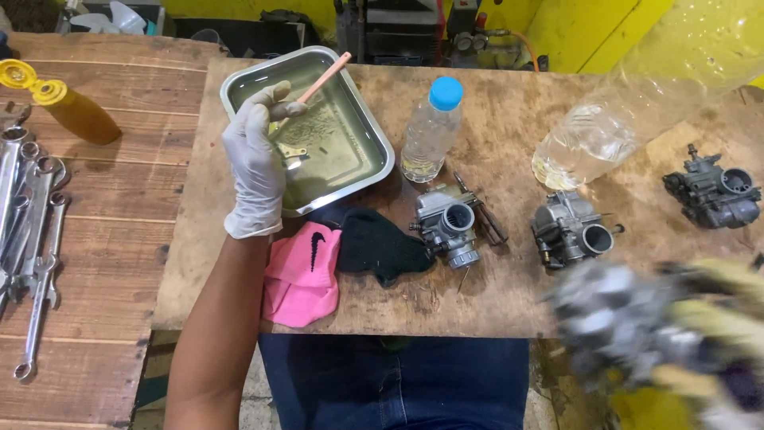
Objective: The person uses a screwdriver to adjust and disassemble a carburetor on a wooden workbench. They remove a small internal component, place it in a tray, and then handle several other carburetors, inspecting and rotating them.
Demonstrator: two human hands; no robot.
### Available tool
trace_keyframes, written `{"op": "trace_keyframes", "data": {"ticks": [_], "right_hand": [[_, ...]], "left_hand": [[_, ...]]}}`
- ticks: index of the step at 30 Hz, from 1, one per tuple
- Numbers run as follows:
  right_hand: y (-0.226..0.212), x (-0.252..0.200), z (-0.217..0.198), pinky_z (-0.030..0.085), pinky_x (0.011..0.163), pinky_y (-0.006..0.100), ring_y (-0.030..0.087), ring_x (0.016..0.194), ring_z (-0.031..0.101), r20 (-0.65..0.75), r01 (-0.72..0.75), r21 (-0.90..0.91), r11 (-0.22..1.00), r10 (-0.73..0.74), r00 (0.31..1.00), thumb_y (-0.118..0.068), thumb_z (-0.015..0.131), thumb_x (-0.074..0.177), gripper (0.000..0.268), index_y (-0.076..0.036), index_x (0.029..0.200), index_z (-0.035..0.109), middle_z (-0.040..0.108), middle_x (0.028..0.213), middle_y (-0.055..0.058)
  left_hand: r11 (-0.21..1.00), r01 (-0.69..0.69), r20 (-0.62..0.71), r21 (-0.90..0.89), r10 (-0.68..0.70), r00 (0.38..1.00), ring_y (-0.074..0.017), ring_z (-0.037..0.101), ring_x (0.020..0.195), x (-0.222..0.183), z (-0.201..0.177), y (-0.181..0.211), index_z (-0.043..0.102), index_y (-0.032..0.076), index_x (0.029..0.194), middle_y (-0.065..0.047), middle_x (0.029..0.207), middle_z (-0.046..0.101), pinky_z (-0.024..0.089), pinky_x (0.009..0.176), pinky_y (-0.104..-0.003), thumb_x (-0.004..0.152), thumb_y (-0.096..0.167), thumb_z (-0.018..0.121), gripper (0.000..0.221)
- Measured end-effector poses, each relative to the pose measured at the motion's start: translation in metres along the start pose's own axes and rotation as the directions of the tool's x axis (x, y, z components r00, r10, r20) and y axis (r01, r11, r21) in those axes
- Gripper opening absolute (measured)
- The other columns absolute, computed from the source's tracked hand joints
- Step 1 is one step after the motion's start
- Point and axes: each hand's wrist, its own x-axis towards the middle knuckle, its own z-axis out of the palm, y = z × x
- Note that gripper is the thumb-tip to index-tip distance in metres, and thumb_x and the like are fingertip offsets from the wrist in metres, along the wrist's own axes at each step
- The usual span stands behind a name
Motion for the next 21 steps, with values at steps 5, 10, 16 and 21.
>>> {"op": "trace_keyframes", "data": {"ticks": [5, 10, 16, 21], "right_hand": [[0.096, -0.011, 0.068, 0.067, 0.042, 0.049, 0.028, 0.073, 0.082, 0.687, 0.883, -0.459, -0.097, -0.669, 0.284, -0.075, 0.073, 0.068, 0.065, -0.037, 0.12, 0.063, 0.047, 0.155, 0.01], [0.071, -0.045, 0.159, 0.064, 0.043, 0.051, 0.034, 0.065, 0.075, 0.751, 0.974, -0.197, -0.117, -0.656, 0.073, -0.06, 0.062, 0.091, 0.055, -0.02, 0.128, 0.055, 0.047, 0.142, 0.025], [0.063, -0.052, 0.212, 0.057, 0.047, 0.042, 0.03, 0.058, 0.07, 0.664, 0.961, -0.2, -0.19, -0.747, -0.01, -0.05, 0.061, 0.097, 0.045, -0.013, 0.124, 0.06, 0.054, 0.133, 0.022], [0.067, -0.039, 0.224, 0.06, 0.054, 0.038, 0.029, 0.08, 0.072, 0.563, 0.927, -0.279, -0.25, -0.825, -0.053, -0.063, 0.059, 0.094, 0.064, -0.008, 0.126, 0.061, 0.06, 0.123, 0.018]], "left_hand": [[0.986, -0.118, -0.002, 0.115, 0.119, 0.993, -0.0262, 0.07, 0.108, 0.001, -0.002, 0.011, 0.068, -0.004, 0.121, -0.013, 0.096, 0.077, 0.05, 0.107, -0.046, 0.107, 0.031, 0.035, 0.05], [0.998, -0.05, -0.001, 0.032, 0.05, 0.999, -0.0254, 0.075, 0.105, 0.0, -0.004, 0.019, 0.066, -0.001, 0.124, -0.013, 0.098, 0.077, 0.056, 0.105, -0.048, 0.106, 0.035, 0.036, 0.05], [0.999, -0.049, -0.005, -0.013, 0.049, 0.999, -0.0276, 0.074, 0.105, 0.003, -0.007, 0.02, 0.065, -0.004, 0.125, -0.016, 0.1, 0.076, 0.059, 0.1, -0.048, 0.106, 0.034, 0.036, 0.051], [0.999, 0.0, -0.016, -0.054, 0.0, 1.0, -0.0273, 0.076, 0.104, 0.001, -0.01, 0.024, 0.064, 0.0, 0.125, -0.013, 0.099, 0.076, 0.064, 0.093, -0.05, 0.105, 0.037, 0.036, 0.051]]}}
